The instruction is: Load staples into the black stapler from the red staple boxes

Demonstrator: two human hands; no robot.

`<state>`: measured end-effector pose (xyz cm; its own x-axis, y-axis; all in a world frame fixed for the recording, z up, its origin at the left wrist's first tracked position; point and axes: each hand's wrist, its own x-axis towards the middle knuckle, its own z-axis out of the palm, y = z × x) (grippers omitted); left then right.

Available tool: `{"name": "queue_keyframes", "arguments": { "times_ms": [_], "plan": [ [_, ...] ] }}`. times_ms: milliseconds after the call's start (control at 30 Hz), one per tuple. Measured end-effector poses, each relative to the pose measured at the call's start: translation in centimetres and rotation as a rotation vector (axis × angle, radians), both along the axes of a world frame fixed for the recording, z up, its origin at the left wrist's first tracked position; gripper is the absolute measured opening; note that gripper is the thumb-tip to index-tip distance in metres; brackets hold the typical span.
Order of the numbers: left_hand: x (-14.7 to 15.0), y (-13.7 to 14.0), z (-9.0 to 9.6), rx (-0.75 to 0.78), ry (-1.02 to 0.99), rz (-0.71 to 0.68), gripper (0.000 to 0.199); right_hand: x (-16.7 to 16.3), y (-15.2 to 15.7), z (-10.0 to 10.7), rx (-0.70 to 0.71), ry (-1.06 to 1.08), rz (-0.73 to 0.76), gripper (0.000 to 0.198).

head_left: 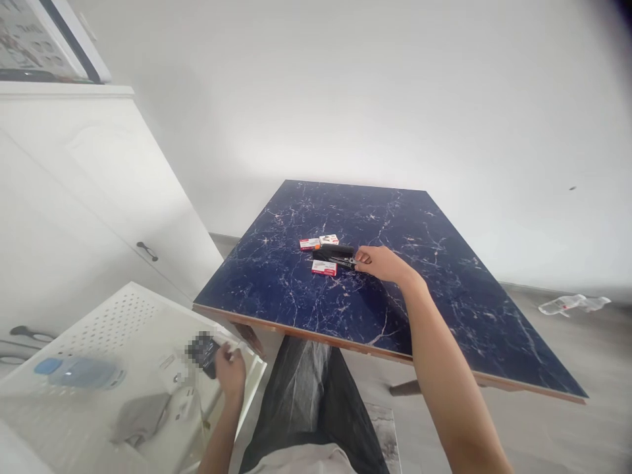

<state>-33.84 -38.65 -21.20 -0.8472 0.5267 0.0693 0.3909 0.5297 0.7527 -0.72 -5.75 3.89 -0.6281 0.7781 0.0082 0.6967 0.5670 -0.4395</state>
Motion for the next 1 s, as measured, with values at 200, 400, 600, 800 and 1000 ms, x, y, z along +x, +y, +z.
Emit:
{"name": "queue_keyframes", "arguments": {
  "times_ms": [200,400,600,800,1000],
  "plan": [
    [5.6,0.3,0.4,0.084,-0.19,-0.216,0.022,0.1,-0.1,0.1,-0.015,-0.012,-0.022,0.02],
    [4.9,3.1,8.9,0.457,0.124,0.114,0.016,-0.1,-0.2,0.4,-0.009,-0.024,-0.02,0.015],
    [5.9,13.3,22.3,0.482,0.383,-0.379,0.022,0.9,-0.2,0.6,-0.019,-0.027,-0.092,0.022],
    [6.6,23.0,26.3,0.083,0.321,-0.919,0.037,1.4,0.1,0.5,-0.004,-0.024,-0.126,0.027],
    [6.7,27.4,24.6,-0.023,0.325,-1.129,0.045,-0.5,-0.5,-0.1,0.095,0.123,-0.17,0.033]
  ]
}}
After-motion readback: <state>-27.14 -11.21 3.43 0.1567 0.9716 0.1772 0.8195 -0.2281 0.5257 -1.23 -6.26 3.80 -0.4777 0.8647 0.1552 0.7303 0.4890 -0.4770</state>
